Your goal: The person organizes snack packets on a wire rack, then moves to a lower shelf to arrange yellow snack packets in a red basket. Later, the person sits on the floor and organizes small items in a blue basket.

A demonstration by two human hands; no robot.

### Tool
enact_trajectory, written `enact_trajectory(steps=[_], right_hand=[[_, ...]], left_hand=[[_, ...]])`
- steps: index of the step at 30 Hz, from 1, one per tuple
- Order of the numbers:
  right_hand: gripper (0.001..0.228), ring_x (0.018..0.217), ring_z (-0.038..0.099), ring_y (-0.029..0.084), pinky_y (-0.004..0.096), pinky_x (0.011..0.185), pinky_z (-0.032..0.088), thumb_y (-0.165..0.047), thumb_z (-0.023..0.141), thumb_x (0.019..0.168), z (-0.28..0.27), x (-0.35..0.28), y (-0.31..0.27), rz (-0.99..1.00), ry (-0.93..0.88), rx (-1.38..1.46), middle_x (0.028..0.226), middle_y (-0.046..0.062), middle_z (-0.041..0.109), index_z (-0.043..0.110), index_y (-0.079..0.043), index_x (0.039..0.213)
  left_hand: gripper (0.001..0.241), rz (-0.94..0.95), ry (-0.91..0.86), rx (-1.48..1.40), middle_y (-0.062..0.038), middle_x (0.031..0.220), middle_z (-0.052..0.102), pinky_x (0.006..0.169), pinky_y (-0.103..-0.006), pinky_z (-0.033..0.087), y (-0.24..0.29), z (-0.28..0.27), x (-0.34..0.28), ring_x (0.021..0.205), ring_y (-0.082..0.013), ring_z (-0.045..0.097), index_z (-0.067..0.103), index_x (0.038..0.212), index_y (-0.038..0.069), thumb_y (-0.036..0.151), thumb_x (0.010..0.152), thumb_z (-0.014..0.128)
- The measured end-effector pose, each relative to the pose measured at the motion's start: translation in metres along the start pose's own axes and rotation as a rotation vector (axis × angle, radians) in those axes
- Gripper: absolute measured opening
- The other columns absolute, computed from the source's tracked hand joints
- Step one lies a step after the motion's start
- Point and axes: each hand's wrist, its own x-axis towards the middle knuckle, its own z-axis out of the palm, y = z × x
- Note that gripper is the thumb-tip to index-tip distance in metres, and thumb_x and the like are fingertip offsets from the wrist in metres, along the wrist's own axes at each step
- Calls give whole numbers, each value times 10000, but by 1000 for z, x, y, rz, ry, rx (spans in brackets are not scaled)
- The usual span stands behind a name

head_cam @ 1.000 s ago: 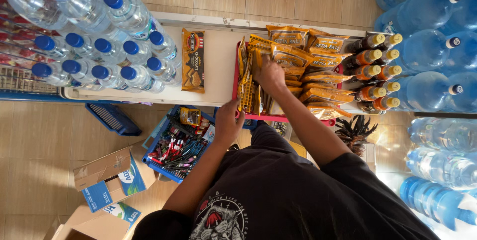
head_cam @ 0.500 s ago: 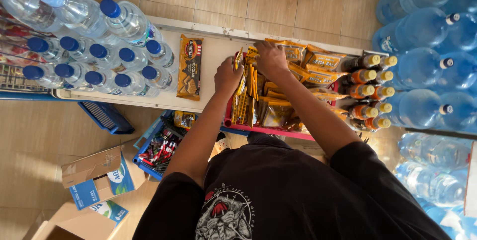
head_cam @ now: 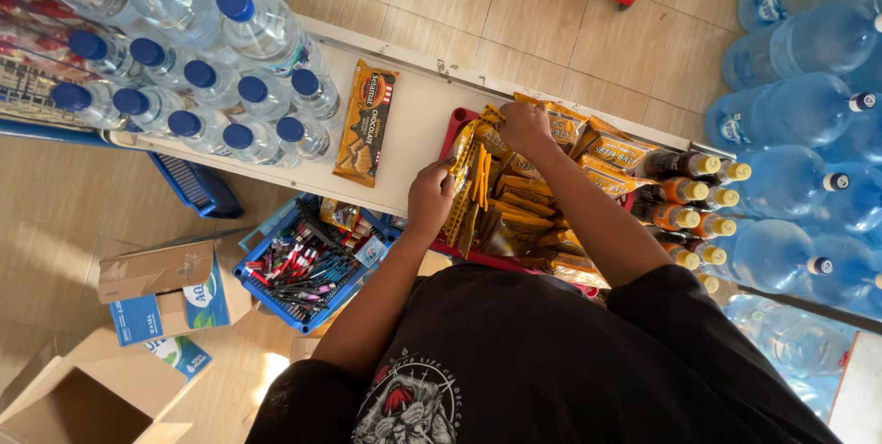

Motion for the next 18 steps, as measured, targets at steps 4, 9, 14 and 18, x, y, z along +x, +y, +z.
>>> enact_trajectory(steps=[4, 9, 14, 18], right_hand=[[334, 1035, 670, 338, 526, 1008, 431, -281, 705, 852, -17, -12, -29, -23, 142, -63, 1059, 161, 703, 717, -92, 1127], [347, 1209, 597, 283, 461, 1098, 466, -293, 658, 974, -42, -55, -63, -147, 86, 131, 1287, 119, 628, 668, -120, 1274], [351, 1283, 446, 354, 613, 1099, 306, -320, 715, 865, -35, -88, -86, -325, 13, -73, 1312, 119, 574, 720, -193, 1191], [306, 1285, 443, 335, 712, 1101, 252, -345, 700, 887, -36, -98, -75, -492, 7, -122, 1305, 107, 577, 742, -229, 1167]], left_hand=[[245, -93, -70, -7, -151, 1206, 720, 934, -423, 536, -3, 1, 2, 1079, -355, 678, 718, 1159, 36, 106, 951, 609], [309, -372, -156, -140, -171, 1125, 732, 900, -392, 556, -12, 3, 7, 1014, -315, 721, 689, 1221, 38, 172, 945, 655], [324, -229, -67, -208, -172, 1144, 742, 897, -397, 560, -21, -14, -2, 1036, -307, 732, 707, 1219, 19, 208, 959, 669], [380, -438, -235, -153, -162, 1094, 760, 879, -379, 578, -18, -38, -26, 1003, -276, 755, 698, 1208, 24, 302, 950, 678]])
